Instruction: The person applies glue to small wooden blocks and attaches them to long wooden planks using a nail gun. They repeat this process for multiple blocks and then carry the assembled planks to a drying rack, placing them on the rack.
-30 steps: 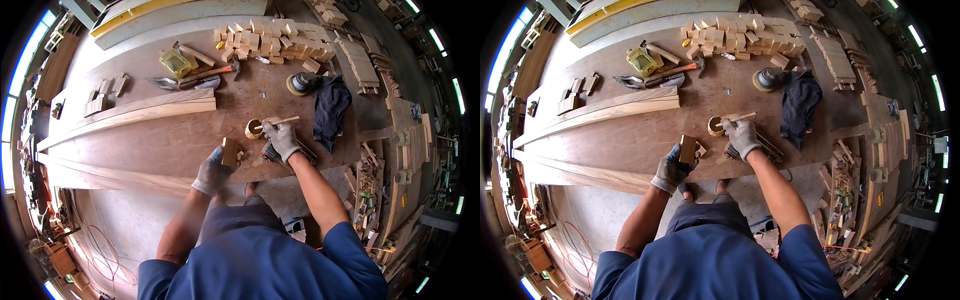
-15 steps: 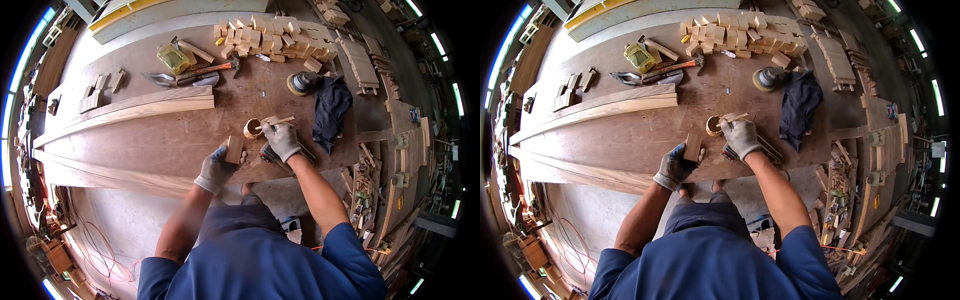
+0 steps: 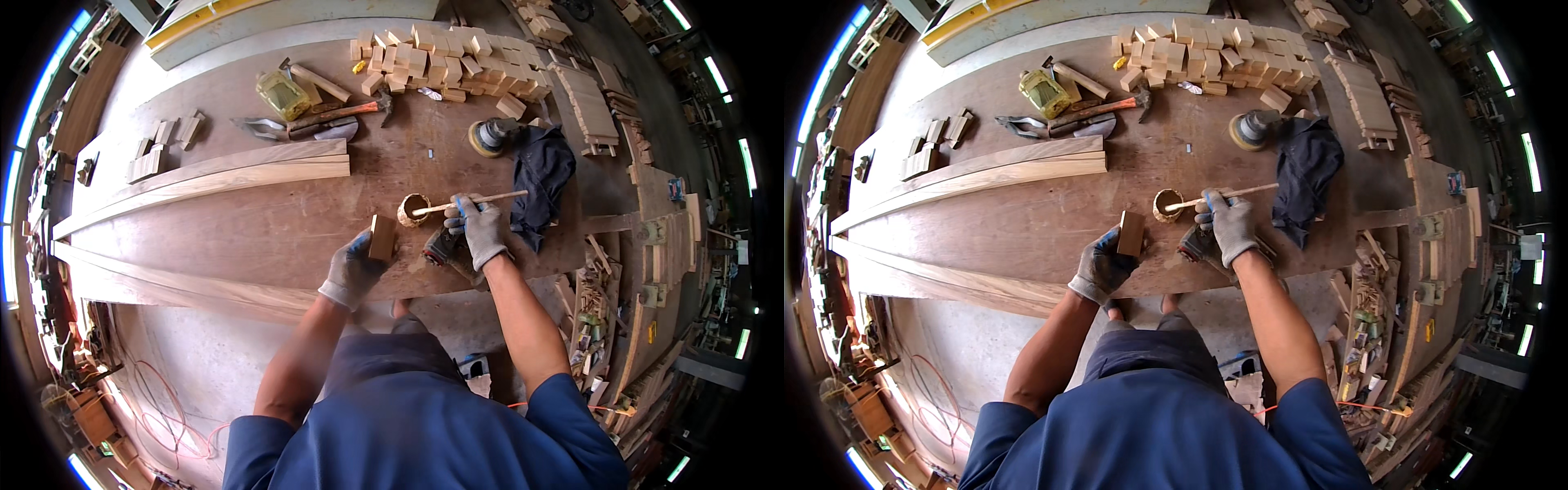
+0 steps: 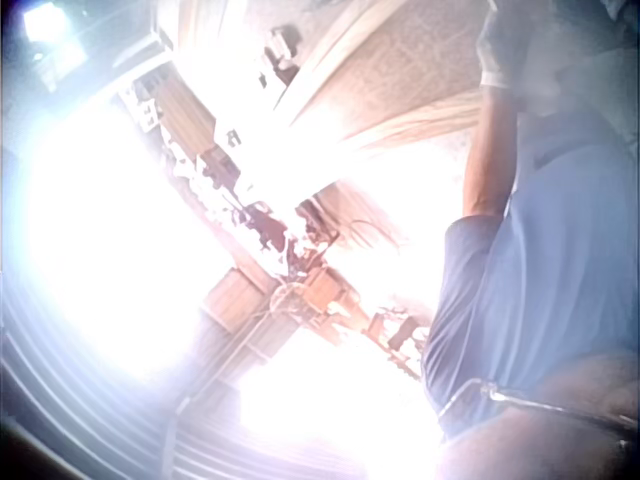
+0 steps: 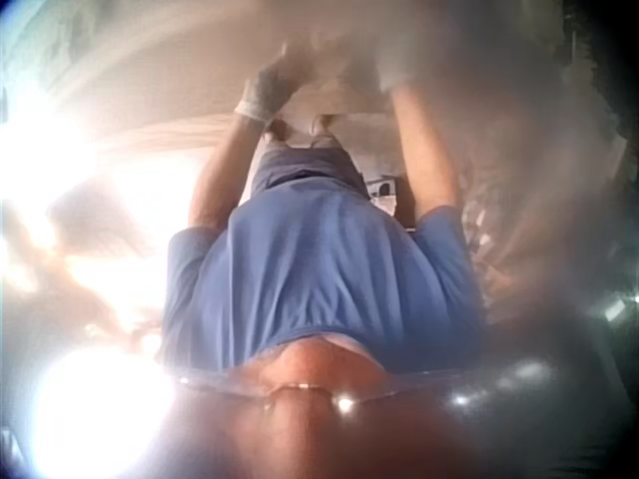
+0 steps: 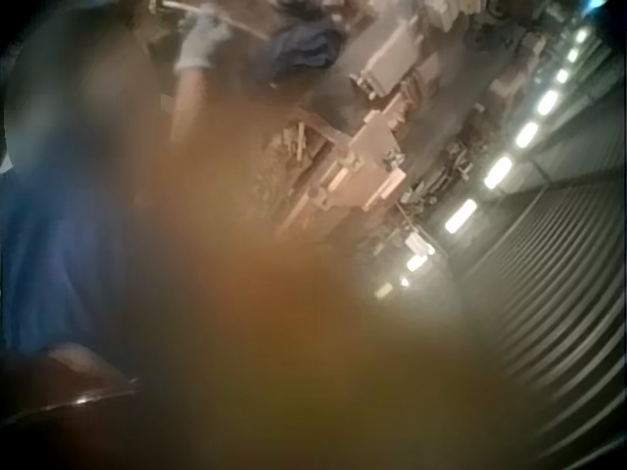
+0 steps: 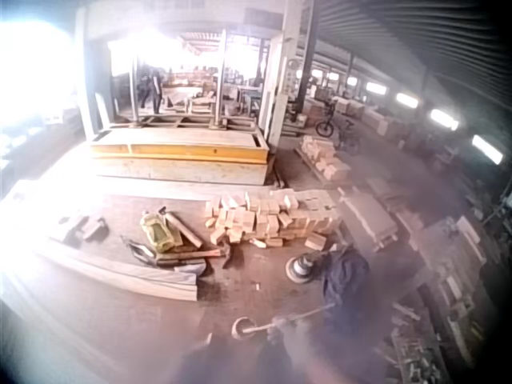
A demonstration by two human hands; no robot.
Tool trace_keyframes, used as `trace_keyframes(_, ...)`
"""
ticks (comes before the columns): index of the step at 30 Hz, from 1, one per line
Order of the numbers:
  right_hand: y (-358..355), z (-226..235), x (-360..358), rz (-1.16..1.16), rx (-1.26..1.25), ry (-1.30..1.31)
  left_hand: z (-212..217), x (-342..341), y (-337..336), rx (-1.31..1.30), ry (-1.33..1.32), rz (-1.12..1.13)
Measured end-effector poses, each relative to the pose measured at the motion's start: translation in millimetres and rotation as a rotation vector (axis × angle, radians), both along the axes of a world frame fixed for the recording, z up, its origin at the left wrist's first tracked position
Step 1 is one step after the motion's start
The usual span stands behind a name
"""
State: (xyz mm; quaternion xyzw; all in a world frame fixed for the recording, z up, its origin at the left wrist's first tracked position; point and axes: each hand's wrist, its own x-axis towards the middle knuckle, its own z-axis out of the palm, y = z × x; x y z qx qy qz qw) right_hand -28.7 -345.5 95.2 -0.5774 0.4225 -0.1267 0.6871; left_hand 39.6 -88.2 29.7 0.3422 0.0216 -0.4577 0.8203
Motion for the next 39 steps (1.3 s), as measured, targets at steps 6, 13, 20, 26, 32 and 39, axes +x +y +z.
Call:
trace_keyframes(6,-12.1,-11.6,-8.8,-0.061,0.097,-0.062,-12.0,3.5,-1.0,-0.175,0.178,0.017)
trace_keyframes(13,-22.5,-6.9,-21.0,-0.102,0.166,-0.122,-10.8,3.5,-6.5,-0.244,0.435,0.006)
trace_keyframes(20,9.1,48.8,-32.8,0.067,0.194,-0.287,-1.1,3.7,-9.5,-0.234,0.465,-0.015)
trace_keyframes(26,34.3,52.6,-28.1,0.123,0.098,-0.221,5.0,2.0,-13.4,-0.24,0.334,-0.009)
trace_keyframes(32,35.5,47.4,-16.8,0.106,-0.005,-0.242,4.7,1.5,-7.2,-0.246,0.236,-0.034)
trace_keyframes(39,38.3,59.1,-17.4,0.167,-0.137,-0.282,18.3,4.7,-6.3,-0.312,0.415,-0.043)
